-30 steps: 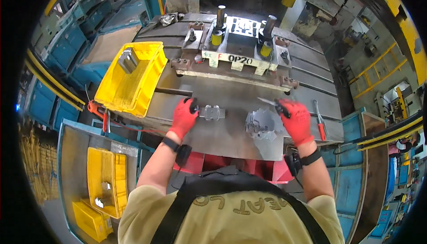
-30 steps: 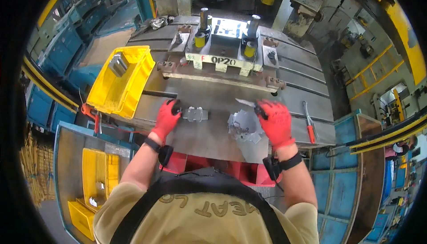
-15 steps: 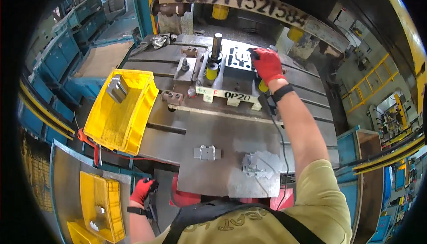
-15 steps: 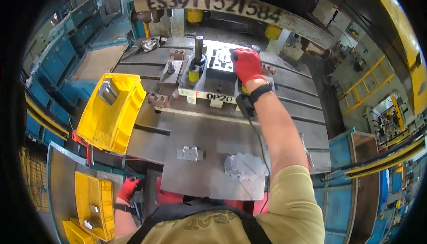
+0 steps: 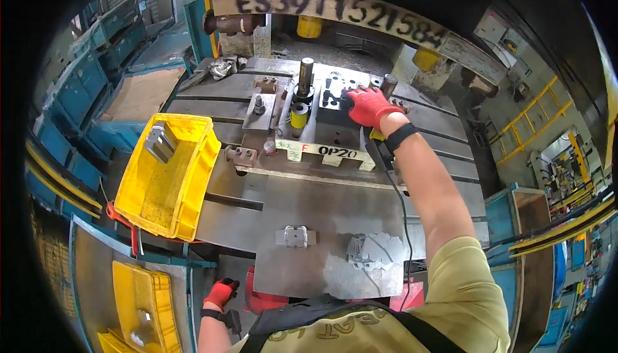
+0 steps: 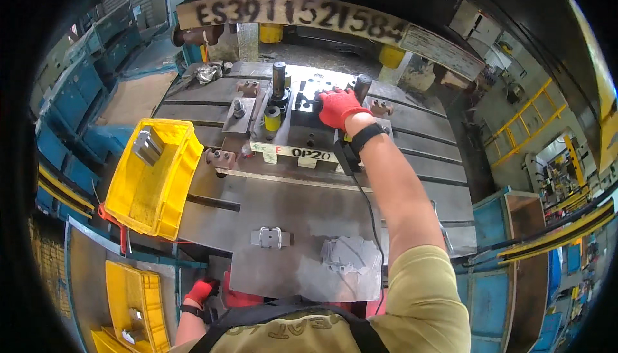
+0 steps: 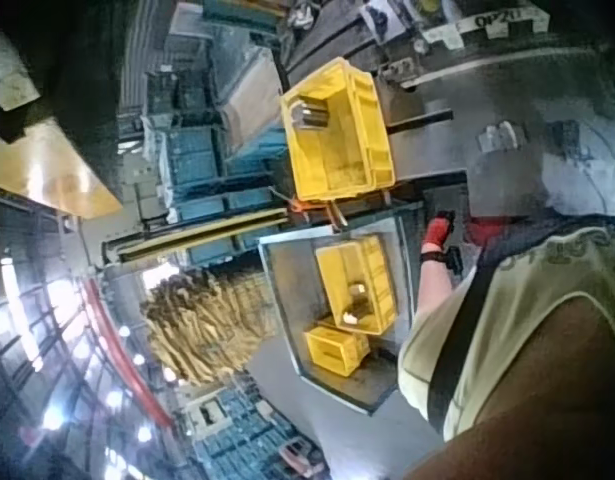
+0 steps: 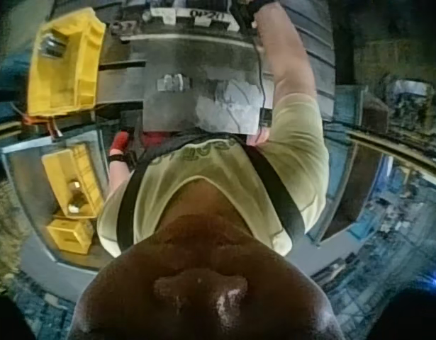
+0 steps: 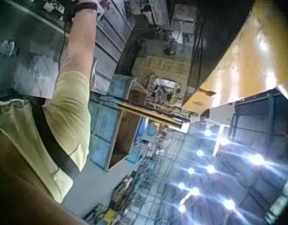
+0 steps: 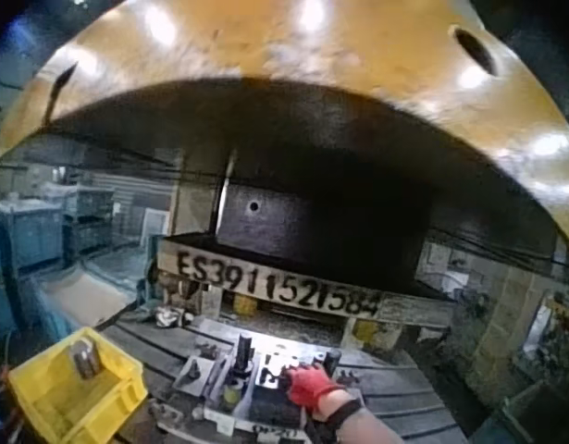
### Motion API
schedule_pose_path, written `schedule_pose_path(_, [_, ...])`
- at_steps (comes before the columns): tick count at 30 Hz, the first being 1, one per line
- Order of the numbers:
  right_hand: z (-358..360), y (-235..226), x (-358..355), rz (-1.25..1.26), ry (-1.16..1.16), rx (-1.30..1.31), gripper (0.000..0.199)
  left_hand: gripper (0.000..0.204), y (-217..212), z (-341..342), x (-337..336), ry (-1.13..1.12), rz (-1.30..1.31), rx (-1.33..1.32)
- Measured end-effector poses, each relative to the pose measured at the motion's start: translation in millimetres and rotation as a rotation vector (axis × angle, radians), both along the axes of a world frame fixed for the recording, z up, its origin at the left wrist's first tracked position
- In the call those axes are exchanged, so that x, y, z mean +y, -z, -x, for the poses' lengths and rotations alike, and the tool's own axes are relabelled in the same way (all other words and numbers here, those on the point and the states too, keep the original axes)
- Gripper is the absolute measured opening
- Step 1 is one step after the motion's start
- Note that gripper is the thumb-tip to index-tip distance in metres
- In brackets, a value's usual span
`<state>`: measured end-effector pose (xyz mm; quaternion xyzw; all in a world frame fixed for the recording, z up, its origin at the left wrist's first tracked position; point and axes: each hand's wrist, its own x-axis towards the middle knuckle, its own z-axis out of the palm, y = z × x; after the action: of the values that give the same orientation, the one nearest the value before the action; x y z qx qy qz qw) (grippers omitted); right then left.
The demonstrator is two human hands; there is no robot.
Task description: Operates a large manual industrial press to stamp metal components.
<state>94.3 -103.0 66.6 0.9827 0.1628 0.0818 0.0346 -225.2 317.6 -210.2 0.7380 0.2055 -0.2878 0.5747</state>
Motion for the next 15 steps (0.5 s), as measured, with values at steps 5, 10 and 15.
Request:
schedule_pose_path(5, [96.4,-21.5,-24.9,-0.112,-0.157,-0.177,0.041,0.033,-33.1,-26.3,-19.5,0.053,-0.176,-0.090])
schedule_pose_path(10, [223.9,-9.3,-60.9,-0.486,0.256,0.178,0.036,0.044,-12.7,-2.6,10.6,-0.022,0.006,0.200])
schedule_pose_path(15, [357.6,89.0,-136.5,-0.739,0.957,0.057,0.036,0.053,-44.5,-1.8,-33.1,-0.004,0.500,0.232])
